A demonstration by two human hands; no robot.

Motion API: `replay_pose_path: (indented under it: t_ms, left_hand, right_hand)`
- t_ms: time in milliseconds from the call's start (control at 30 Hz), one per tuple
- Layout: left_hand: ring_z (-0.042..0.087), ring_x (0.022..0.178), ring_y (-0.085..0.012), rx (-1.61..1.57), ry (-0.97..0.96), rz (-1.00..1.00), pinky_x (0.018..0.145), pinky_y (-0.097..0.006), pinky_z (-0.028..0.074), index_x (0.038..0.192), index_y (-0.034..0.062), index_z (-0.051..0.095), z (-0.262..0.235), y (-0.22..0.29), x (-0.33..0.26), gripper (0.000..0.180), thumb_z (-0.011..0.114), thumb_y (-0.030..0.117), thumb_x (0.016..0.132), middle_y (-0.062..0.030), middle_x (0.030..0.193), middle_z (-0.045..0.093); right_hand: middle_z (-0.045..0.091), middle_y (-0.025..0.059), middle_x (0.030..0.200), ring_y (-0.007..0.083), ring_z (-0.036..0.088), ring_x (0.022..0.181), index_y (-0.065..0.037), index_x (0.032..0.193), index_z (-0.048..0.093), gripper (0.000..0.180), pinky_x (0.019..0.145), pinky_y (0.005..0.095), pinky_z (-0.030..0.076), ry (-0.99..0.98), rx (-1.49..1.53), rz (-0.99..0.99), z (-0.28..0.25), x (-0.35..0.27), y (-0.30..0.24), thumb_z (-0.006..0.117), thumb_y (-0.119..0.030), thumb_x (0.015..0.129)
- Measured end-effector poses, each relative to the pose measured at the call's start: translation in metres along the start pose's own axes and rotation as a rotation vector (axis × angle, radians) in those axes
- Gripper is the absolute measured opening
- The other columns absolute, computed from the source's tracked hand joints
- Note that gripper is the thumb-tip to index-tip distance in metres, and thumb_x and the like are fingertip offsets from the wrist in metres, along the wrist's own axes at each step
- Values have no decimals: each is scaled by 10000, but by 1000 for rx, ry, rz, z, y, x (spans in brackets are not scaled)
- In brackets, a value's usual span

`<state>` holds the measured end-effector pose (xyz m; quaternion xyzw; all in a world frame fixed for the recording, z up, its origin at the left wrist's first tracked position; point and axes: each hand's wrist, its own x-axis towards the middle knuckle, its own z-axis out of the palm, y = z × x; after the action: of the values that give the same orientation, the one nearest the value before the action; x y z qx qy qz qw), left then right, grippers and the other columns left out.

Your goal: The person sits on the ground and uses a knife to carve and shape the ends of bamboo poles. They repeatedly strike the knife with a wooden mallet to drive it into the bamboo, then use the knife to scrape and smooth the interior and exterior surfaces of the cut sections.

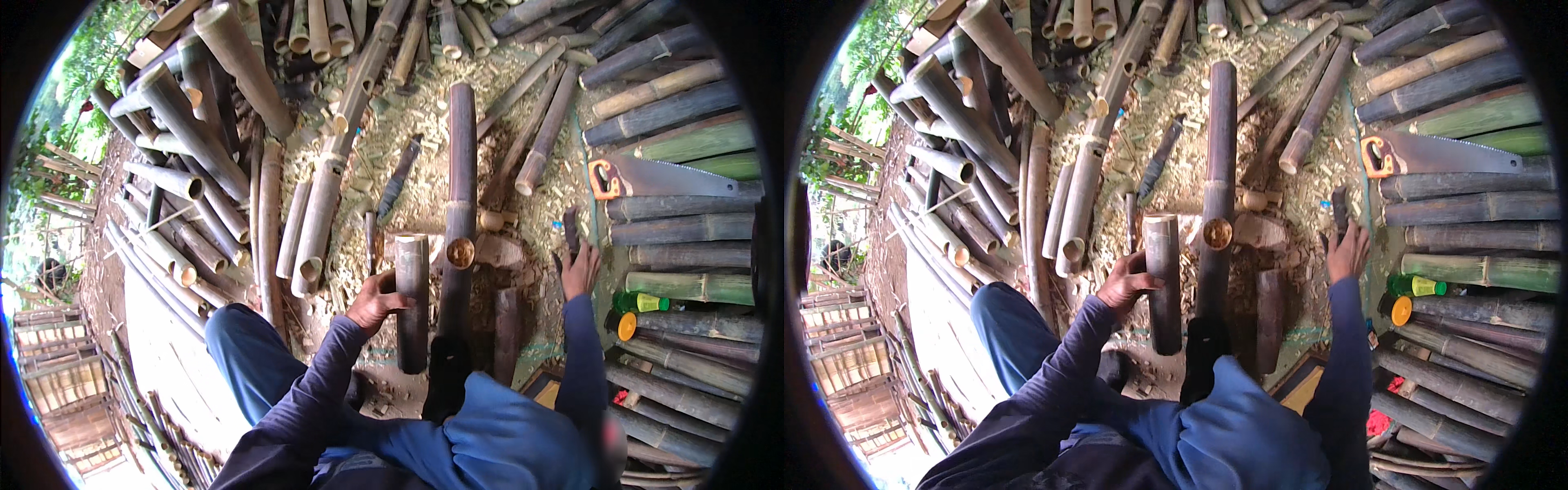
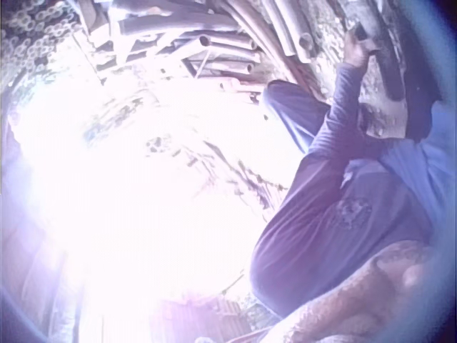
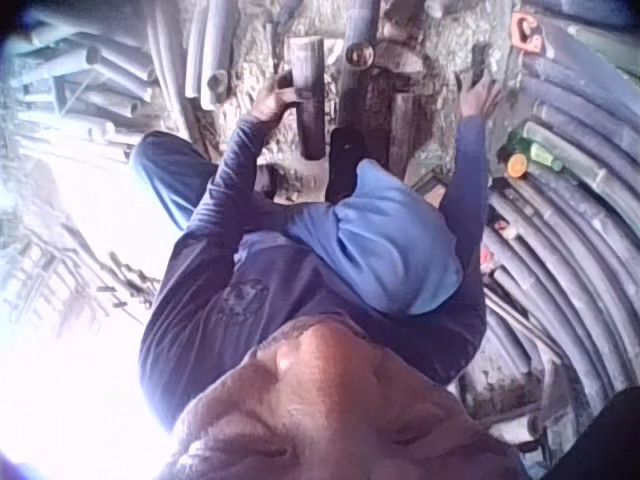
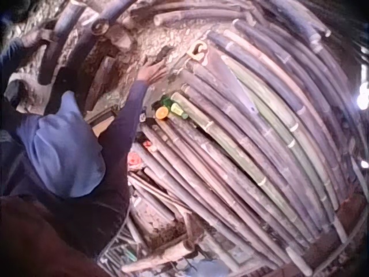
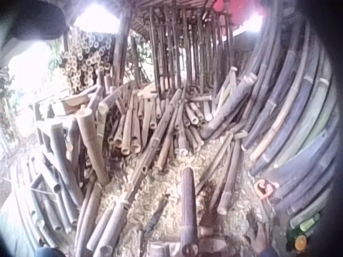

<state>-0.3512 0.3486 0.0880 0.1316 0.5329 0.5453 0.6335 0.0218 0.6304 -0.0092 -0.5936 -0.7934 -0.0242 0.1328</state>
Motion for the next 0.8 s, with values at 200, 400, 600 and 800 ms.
replay_pose_path:
  t_ms: [200,400,600,800]
  left_hand:
    - [667,1028,-198,-103,-122,64,959,-370,524,1304,-41,596,17,26,24,627,814,60,725,-99,1138,701]
    - [682,1018,-239,335,-326,514,949,-391,591,1315,-32,537,54,78,53,675,813,-66,700,-151,1167,693]
    - [660,1087,-217,464,-541,540,938,-388,574,1306,47,604,89,95,95,709,830,-83,647,-87,1152,725]
    - [644,998,-167,497,-594,395,898,-347,553,1228,81,658,96,96,78,683,803,-89,582,0,1031,688]
  right_hand:
    - [561,318,1330,489,558,1222,54,1297,550,566,1034,541,456,-285,362,70,-56,-131,-47,675,-378,953]
    - [625,306,1167,495,616,1106,32,1325,477,807,946,555,504,-707,125,329,-103,-201,-110,837,-417,759]
    - [638,145,983,302,676,860,6,1313,469,693,765,451,561,-537,930,652,-51,-233,-62,813,-261,774]
    - [538,171,1225,215,570,1042,42,1497,288,837,942,369,461,-357,1257,401,-214,-124,-125,751,-122,819]
